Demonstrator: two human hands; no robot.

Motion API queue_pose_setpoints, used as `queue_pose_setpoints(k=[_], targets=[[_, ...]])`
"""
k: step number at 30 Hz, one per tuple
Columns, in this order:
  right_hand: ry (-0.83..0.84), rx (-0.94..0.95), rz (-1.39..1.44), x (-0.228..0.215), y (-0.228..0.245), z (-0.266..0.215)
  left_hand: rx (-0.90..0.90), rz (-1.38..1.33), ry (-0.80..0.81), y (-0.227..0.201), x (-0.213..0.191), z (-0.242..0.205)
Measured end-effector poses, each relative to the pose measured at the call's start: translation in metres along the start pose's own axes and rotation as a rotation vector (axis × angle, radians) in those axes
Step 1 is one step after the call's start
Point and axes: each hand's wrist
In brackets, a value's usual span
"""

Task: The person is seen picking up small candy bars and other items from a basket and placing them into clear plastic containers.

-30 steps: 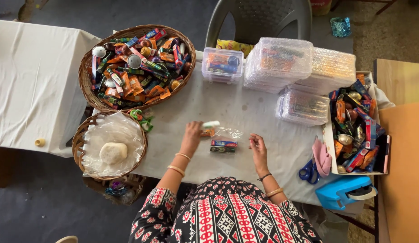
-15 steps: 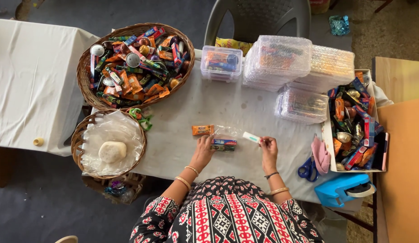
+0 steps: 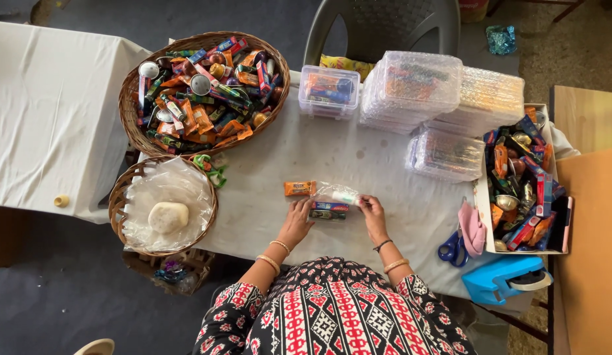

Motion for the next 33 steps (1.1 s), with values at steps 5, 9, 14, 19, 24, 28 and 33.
queue_pose_setpoints(k=[5,9,14,19,24,28,33], targets=[[0.115,-0.003,-0.112,0.016,-0.002,0.007,-0.010,-0.027,-0.012,0.005,-0.002,0.001],[0.117,0.023,-0.257,0.023,0.001,0.011,-0.017,0.017,-0.104,0.011,-0.014,0.008],[0.065,-0.270,-0.509,0.016,-0.030,0.020,-0.074,0.108,-0.206,0.026,-0.024,0.030],[0.054,-0.034,-0.454,0.016,-0.036,0.019,0.015,0.225,-0.227,0.045,-0.020,0.045],[0.086,-0.022,-0.211,0.012,-0.026,0.008,-0.218,0.060,-0.068,0.038,-0.033,0.054],[-0.094,-0.069,-0.153,0.004,-0.016,-0.004,-0.226,0.054,-0.149,0.069,-0.016,0.048],[-0.118,-0.310,-0.280,0.014,0.042,-0.037,-0.164,-0.236,-0.250,0.044,-0.043,0.037]])
Point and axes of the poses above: each hand's wrist, its own z-axis towards the middle knuckle, its own x-axis out of the palm, y = z × x, and after that the axes turned 3 degrees about z, right-handed
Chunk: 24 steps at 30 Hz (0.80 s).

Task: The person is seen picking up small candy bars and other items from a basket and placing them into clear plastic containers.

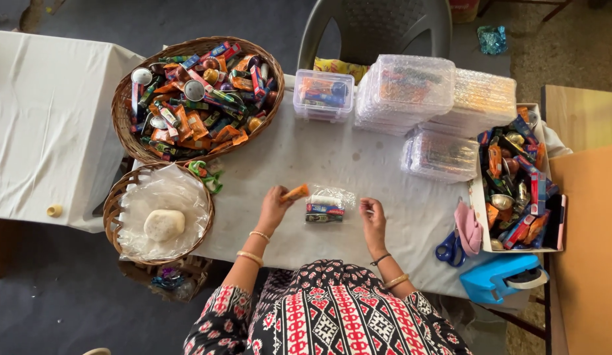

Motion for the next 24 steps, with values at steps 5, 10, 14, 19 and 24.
queue_pose_setpoints(k=[5,10,14,19,24], targets=[[0.318,0.107,0.150,0.022,0.053,-0.012,0.062,-0.230,0.265,-0.041,0.032,-0.023],[0.404,0.282,0.354,0.003,0.024,-0.016,0.080,-0.226,0.396,-0.074,0.042,-0.037],[-0.088,0.238,0.364,-0.043,-0.019,-0.008,0.056,-0.018,0.227,-0.044,0.046,-0.042],[-0.198,0.261,0.419,-0.053,-0.078,0.005,0.057,0.083,0.183,-0.013,0.047,-0.041],[-0.025,0.332,0.433,-0.012,-0.083,0.017,0.120,0.193,0.185,-0.013,0.051,-0.032]])
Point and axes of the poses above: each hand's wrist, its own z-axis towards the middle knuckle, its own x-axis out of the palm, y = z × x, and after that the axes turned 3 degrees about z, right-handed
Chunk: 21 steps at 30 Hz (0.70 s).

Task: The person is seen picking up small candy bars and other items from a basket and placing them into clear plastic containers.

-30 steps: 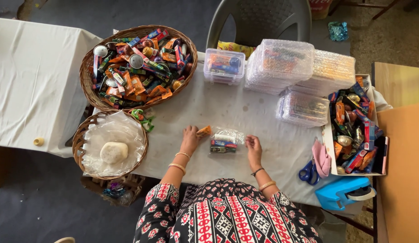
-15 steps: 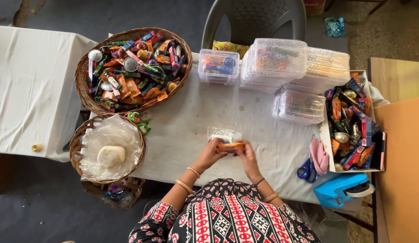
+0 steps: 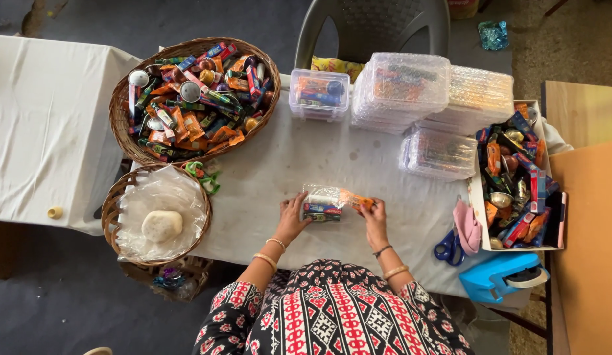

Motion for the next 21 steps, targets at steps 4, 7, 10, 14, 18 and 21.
queue_pose_setpoints(k=[4,7,10,14,18,21], targets=[[0.053,-0.037,-0.003,0.026,-0.002,0.005,-0.043,0.040,0.030,-0.006,-0.002,0.006],[0.031,-0.115,-0.004,0.034,-0.003,0.007,-0.060,0.054,0.029,-0.003,-0.001,0.008],[-0.044,-0.164,-0.071,0.043,0.000,0.003,-0.090,0.023,0.038,0.000,-0.001,0.006],[-0.161,-0.195,-0.286,0.056,0.003,0.000,-0.045,0.022,0.019,0.003,0.002,0.007],[-0.103,-0.171,-0.471,0.070,0.011,0.003,-0.117,0.029,0.069,-0.003,-0.005,0.010],[-0.095,-0.159,-0.506,0.079,0.024,0.006,-0.083,0.019,0.054,-0.001,-0.005,0.010]])
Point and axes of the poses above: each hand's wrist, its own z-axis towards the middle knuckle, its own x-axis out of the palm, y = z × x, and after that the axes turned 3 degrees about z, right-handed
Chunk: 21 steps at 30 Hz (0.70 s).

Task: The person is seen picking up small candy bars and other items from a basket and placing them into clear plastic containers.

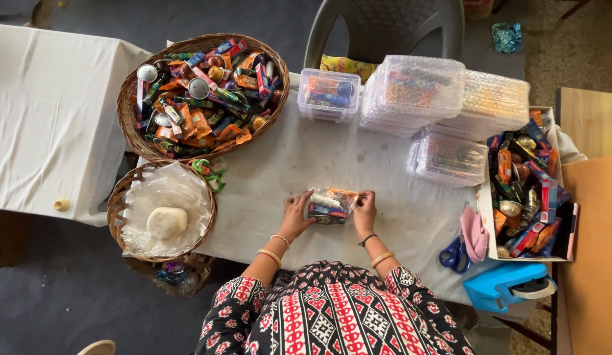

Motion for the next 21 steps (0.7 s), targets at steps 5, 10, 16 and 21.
queue_pose_setpoints(k=[5,10,16,21], targets=[[0.027,0.043,0.062,0.004,-0.026,0.002,0.017,-0.003,-0.001,0.001,-0.001,0.001],[0.066,0.139,0.224,0.006,-0.014,-0.005,0.000,0.001,0.018,0.001,-0.001,-0.001],[0.009,0.073,0.189,0.006,-0.040,-0.001,0.021,-0.052,-0.010,0.006,0.006,-0.005],[-0.070,0.007,0.052,0.008,-0.027,-0.009,0.015,-0.071,-0.033,0.013,0.019,-0.008]])
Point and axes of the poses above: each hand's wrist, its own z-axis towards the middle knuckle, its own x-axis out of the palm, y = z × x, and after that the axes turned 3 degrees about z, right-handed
